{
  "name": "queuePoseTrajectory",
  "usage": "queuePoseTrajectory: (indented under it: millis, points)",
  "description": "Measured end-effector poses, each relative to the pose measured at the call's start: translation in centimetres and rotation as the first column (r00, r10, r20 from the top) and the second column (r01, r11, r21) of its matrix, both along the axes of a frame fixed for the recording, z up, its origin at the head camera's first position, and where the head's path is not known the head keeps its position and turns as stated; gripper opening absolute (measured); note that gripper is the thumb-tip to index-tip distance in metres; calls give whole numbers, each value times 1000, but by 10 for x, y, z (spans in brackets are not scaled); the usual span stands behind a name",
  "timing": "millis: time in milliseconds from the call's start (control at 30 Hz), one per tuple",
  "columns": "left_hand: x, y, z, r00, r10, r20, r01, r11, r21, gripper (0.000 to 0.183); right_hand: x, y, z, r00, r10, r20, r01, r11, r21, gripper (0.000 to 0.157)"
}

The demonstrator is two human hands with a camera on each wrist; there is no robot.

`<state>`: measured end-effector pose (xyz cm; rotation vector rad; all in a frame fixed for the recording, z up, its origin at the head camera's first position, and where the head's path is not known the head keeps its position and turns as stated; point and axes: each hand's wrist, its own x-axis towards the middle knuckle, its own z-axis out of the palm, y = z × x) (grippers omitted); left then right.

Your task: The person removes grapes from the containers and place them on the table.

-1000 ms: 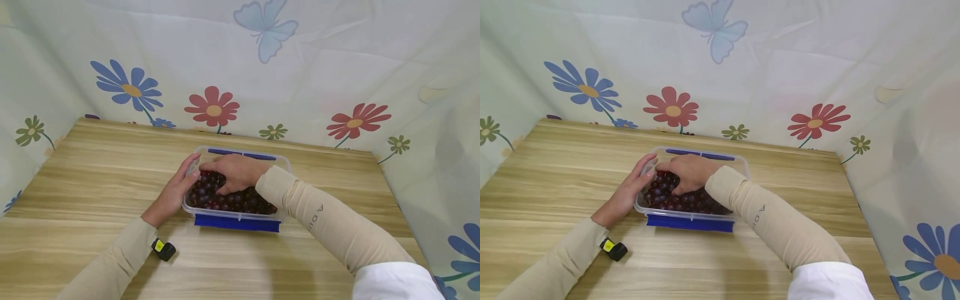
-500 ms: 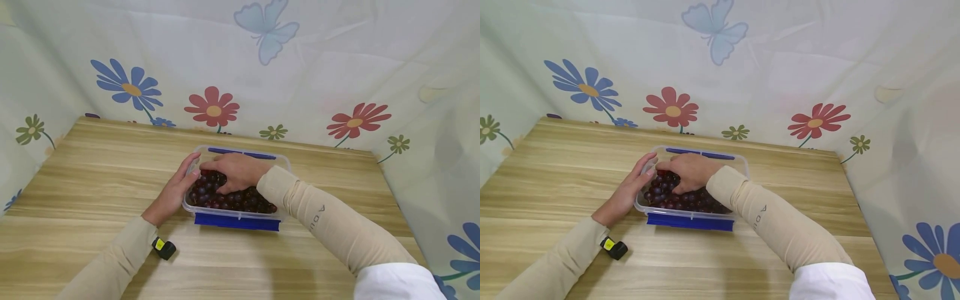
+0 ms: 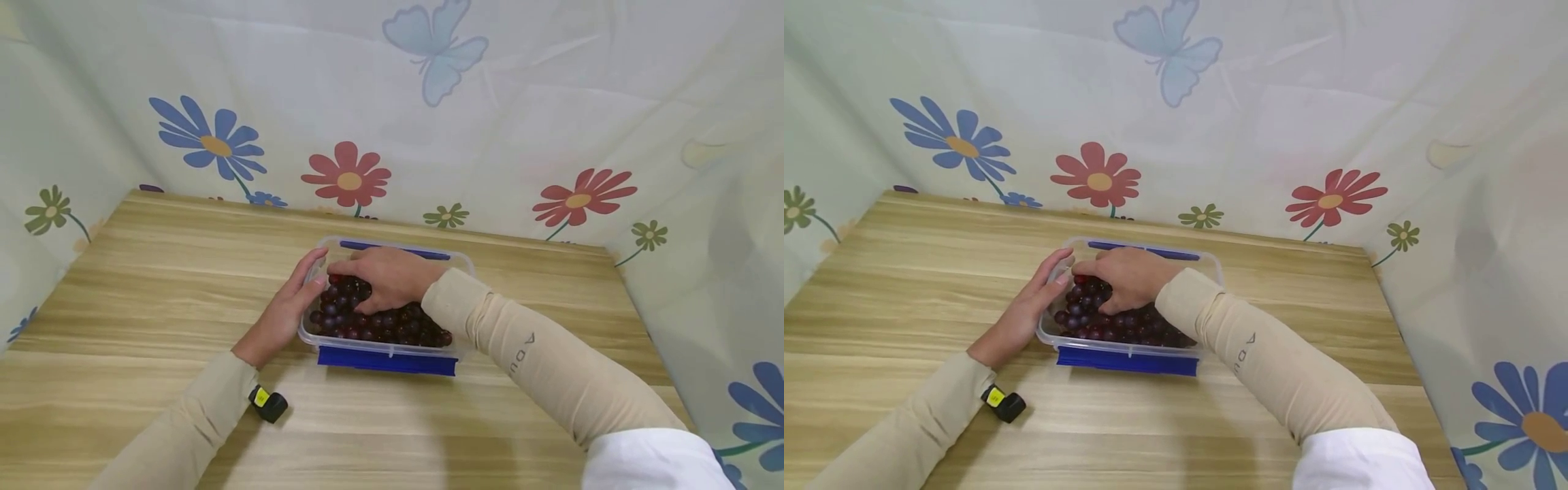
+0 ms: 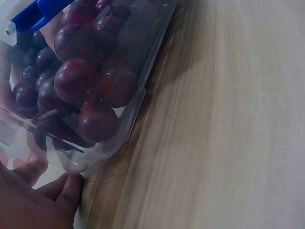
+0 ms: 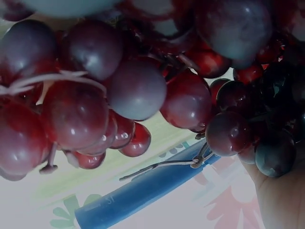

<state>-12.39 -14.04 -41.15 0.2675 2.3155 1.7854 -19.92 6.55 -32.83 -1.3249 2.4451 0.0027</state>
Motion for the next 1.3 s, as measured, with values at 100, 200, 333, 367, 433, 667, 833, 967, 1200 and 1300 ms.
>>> queuePoseTrajectory:
  millis: [100,200,333,367,433,667,833,967,1200,1300]
  points:
    - [-1,0,-1,1000,-3,4,3,1000,11,54,0,0,1,1000,7,-3,-7,1000,1,76]
    - [-1,0,-2,1000,-4,6,4,1000,20,54,1,0,3,1000,12,-6,-12,1000,2,76]
    - [-1,-1,-2,1000,-4,6,4,999,32,53,1,1,5,1000,14,-8,-14,1000,7,77]
    - [-1,-1,-2,1000,-5,6,5,999,35,53,1,1,5,1000,15,-9,-15,1000,9,77]
    - [-1,-1,-2,1000,-6,8,5,999,40,53,2,1,6,1000,18,-13,-18,1000,13,77]
    - [0,0,-4,1000,1,6,-1,1000,20,53,5,2,8,1000,24,-9,-24,1000,11,77]
    - [-1,1,-4,1000,4,0,-4,1000,29,53,6,2,10,999,27,-18,-26,1000,12,77]
    - [-2,1,-4,1000,5,2,-5,999,37,53,6,3,11,1000,23,-20,-22,1000,7,77]
    - [-1,0,-3,1000,2,-8,-2,1000,26,53,6,4,14,999,32,-35,-33,999,-15,77]
    - [1,1,-2,1000,0,-5,0,1000,20,52,6,6,16,998,40,-42,-41,999,-19,76]
